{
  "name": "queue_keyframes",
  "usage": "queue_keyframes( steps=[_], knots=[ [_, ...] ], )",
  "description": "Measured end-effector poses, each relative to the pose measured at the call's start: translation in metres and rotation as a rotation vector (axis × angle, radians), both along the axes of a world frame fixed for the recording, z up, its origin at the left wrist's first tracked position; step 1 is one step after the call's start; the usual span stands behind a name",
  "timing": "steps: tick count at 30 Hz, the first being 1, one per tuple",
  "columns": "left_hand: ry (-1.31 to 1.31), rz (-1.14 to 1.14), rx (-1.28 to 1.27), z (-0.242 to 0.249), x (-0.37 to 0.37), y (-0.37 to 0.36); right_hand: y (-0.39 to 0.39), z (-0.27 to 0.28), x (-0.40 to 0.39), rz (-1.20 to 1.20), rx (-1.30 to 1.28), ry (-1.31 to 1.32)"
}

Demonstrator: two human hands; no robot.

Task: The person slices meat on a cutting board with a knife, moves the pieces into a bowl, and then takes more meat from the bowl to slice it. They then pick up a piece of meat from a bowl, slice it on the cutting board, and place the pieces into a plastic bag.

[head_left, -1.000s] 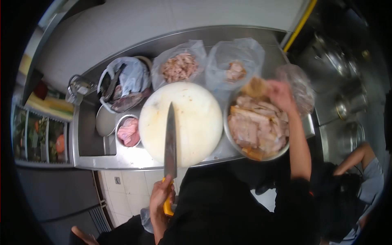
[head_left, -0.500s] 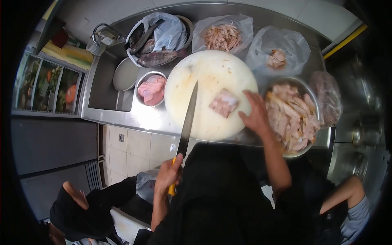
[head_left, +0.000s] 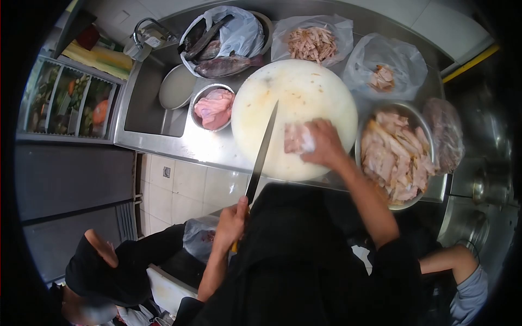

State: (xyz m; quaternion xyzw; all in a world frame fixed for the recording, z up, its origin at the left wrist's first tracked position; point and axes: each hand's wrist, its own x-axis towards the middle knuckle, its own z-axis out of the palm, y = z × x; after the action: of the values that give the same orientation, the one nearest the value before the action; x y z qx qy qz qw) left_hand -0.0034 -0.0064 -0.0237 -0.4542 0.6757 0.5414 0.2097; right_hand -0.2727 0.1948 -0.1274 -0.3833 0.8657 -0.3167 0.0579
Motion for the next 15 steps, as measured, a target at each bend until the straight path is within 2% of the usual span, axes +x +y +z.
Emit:
queue_keyframes(
  steps=[2,5,15],
  knots=[
    [0.091,-0.054,-0.162,-0.013,0.013,0.005,-0.007,0.000,0.035,-0.105,-0.032,-0.001],
    [0.152,-0.149,-0.269,0.008,0.008,0.018,-0.013,0.012,0.069,-0.208,-0.033,-0.028],
    [0.111,-0.369,-0.401,0.012,-0.004,0.024,-0.005,0.003,0.092,-0.276,-0.173,0.034]
  ],
)
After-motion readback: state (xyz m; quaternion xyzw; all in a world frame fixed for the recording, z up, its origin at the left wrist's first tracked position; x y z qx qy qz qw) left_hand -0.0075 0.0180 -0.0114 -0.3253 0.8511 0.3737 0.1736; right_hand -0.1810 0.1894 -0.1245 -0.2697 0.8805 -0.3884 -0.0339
